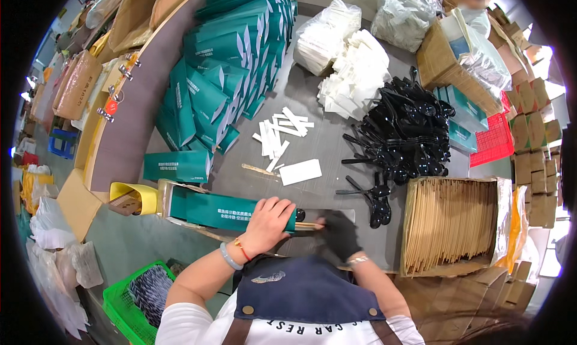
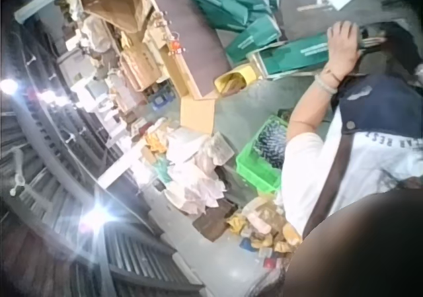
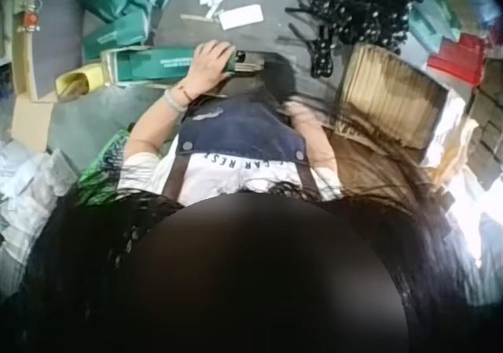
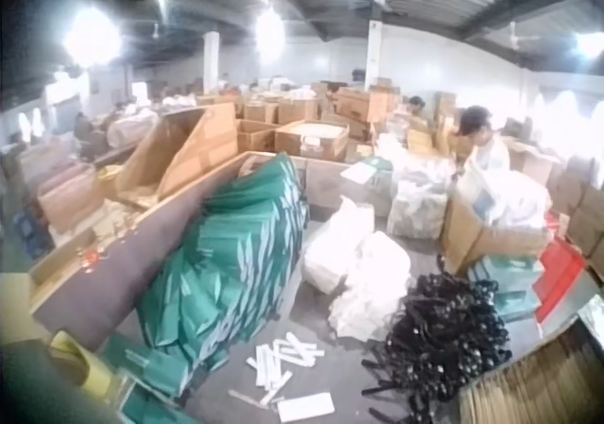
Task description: Manually inserting wooden chopsticks into paper sleeves using a green guiding device at a factory packing station.
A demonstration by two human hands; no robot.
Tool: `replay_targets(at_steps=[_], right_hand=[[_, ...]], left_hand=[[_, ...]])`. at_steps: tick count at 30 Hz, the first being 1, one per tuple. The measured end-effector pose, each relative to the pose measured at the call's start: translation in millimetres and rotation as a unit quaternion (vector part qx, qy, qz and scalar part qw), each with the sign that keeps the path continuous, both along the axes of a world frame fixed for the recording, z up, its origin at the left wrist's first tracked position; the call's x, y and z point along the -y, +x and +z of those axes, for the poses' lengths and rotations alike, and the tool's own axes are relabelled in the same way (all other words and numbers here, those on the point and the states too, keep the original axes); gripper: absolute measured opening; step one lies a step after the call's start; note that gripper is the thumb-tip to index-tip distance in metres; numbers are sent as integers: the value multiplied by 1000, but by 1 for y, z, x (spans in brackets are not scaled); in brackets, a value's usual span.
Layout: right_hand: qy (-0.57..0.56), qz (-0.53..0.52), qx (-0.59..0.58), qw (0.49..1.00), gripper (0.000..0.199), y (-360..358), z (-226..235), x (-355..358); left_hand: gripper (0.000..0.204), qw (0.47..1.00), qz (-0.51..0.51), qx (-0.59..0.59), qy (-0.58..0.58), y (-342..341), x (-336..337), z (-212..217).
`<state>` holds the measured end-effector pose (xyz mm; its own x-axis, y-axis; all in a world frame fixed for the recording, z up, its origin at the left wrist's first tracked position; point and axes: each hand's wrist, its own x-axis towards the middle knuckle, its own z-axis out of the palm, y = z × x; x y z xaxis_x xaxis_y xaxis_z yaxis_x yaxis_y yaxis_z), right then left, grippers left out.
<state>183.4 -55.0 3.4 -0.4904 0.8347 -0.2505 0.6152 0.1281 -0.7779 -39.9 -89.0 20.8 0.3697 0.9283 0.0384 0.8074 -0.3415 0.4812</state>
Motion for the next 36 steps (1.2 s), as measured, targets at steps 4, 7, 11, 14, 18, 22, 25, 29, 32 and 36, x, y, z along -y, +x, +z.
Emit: replay_targets(at_steps=[4, 7, 11, 14, 18, 22, 25, 29, 32, 36], right_hand=[[36, -33, -72, 996, 43, -28, 7, 8], [227, 26, 42, 973, 55, -10, 19, -7], [211, 119, 137, 961, 56, 1, 20, -13], [221, 11, 111, 969, 63, 27, 47, -18], [245, -33, 155, 957, 62, 36, 56, -16], [217, 20, 204, 954, 61, 25, 61, -10], [224, 33, 214, 950, 63, 21, 60, -7], [217, 70, 231, 946, 65, 22, 60, -7], [158, 92, 173, 968, 63, 8, 53, -6], [206, 74, 80, 972, 59, -38, 20, 2]], left_hand=[[74, 999, -2, 21, 32, -2, -11, 2], [63, 996, -71, -57, 27, -4, -18, 17], [40, 980, -153, -96, -82, -15, -31, 46], [37, 983, -141, -92, -68, -65, -62, 77], [38, 936, 78, -252, 232, -135, -66, 67], [64, 974, 208, -50, 76, -52, -2, 15], [85, 963, 268, -14, 2, -26, 17, -18], [96, 956, 293, 27, -24, -32, 17, -29], [96, 955, 293, 26, -38, -29, 16, -28], [85, 962, 271, 11, -27, -30, 6, -16]])
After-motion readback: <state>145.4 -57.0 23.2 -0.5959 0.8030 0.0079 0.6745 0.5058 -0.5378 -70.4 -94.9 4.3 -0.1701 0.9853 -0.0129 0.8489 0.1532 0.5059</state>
